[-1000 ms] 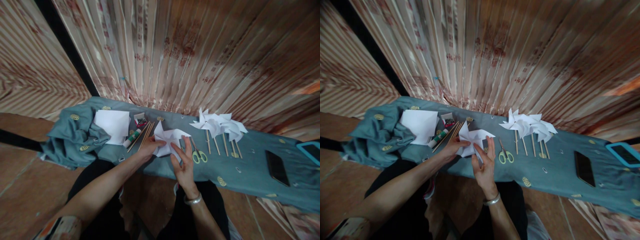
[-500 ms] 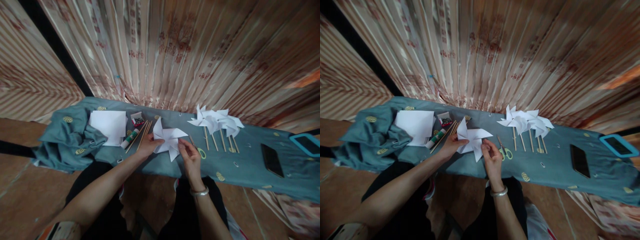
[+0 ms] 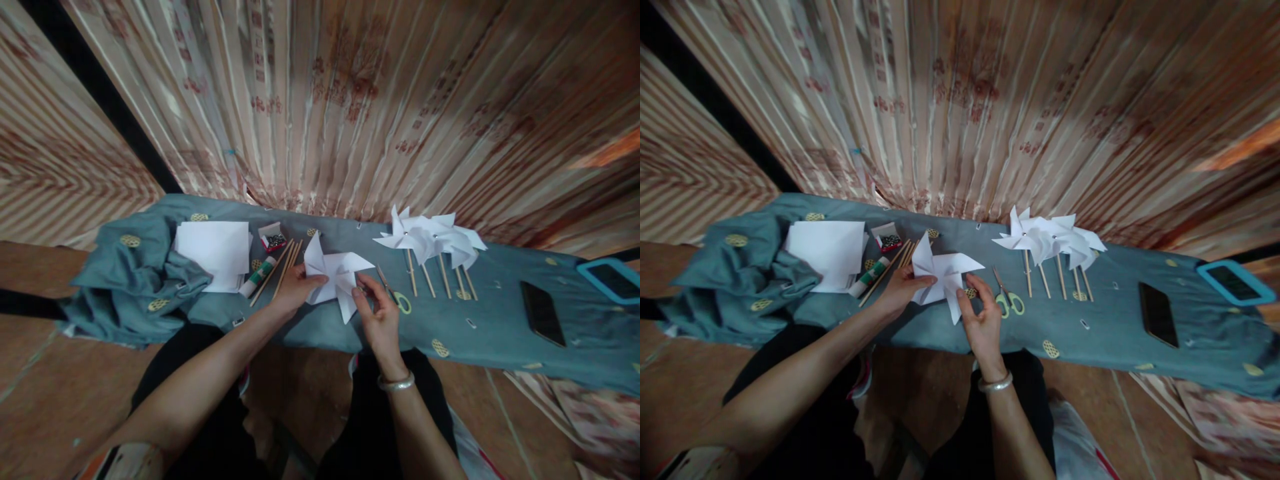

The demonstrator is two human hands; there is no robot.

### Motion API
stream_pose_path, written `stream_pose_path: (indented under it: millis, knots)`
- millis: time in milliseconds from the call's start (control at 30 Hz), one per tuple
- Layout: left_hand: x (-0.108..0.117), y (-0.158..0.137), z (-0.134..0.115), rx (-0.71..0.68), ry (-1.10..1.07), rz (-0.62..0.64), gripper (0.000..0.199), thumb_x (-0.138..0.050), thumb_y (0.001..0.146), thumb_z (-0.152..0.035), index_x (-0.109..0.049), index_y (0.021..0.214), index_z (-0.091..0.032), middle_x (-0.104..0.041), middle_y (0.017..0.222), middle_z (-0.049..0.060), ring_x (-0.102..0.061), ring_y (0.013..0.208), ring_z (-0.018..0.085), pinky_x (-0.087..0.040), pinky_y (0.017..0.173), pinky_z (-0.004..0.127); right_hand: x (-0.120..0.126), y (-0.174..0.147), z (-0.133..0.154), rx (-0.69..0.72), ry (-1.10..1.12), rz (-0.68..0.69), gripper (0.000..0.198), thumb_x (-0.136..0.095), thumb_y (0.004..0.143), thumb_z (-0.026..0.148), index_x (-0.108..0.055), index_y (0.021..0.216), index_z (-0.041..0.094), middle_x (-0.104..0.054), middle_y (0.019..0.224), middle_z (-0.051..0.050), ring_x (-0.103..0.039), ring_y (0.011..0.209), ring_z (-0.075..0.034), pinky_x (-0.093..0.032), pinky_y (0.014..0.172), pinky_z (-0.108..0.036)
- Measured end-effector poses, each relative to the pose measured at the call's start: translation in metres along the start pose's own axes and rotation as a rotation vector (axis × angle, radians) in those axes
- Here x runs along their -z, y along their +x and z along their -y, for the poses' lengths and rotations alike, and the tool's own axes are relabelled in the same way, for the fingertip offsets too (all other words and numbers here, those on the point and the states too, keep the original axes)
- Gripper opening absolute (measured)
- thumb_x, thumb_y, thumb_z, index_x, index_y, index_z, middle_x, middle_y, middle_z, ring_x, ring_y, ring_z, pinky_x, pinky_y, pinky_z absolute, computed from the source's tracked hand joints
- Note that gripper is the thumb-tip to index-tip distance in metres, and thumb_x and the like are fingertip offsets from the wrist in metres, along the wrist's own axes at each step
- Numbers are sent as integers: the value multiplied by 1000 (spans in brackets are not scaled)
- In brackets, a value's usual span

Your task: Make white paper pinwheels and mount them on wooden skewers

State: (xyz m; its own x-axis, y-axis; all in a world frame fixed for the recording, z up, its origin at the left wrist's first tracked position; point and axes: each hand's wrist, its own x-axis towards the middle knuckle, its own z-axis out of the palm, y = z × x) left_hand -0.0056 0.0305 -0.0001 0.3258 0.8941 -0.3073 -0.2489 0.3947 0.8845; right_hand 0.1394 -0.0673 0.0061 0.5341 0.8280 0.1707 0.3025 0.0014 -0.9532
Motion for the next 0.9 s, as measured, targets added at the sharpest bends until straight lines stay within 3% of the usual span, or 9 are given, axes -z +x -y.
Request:
stream_pose_path:
  millis: [233,467,900]
  knots:
    - [-2,-4,2,13,5,18,24,-82,55,-17,-75,78,-13,-75,74,4,-64,68,19,-50,70,30,-4,9,-5,-283,318,86,45,-79,65,48,-69,100,20,-76,102,-6,-70,98,-25,-53,92,-40]
    - [-4,-6,6,-11,111,34,21,-83,56,-19,-74,75,-15,-74,73,3,-65,67,19,-51,66,28,-7,9,2,-380,509,261,46,-80,66,43,-68,104,20,-77,97,-3,-72,87,-22,-54,86,-35]
    - [0,2,8,-91,207,-3,36,-83,49,-35,-74,77,-13,-73,71,3,-63,64,19,-48,64,29,-34,17,2,-394,471,111,35,-85,52,32,-71,81,19,-74,72,3,-63,63,-14,-51,67,-28]
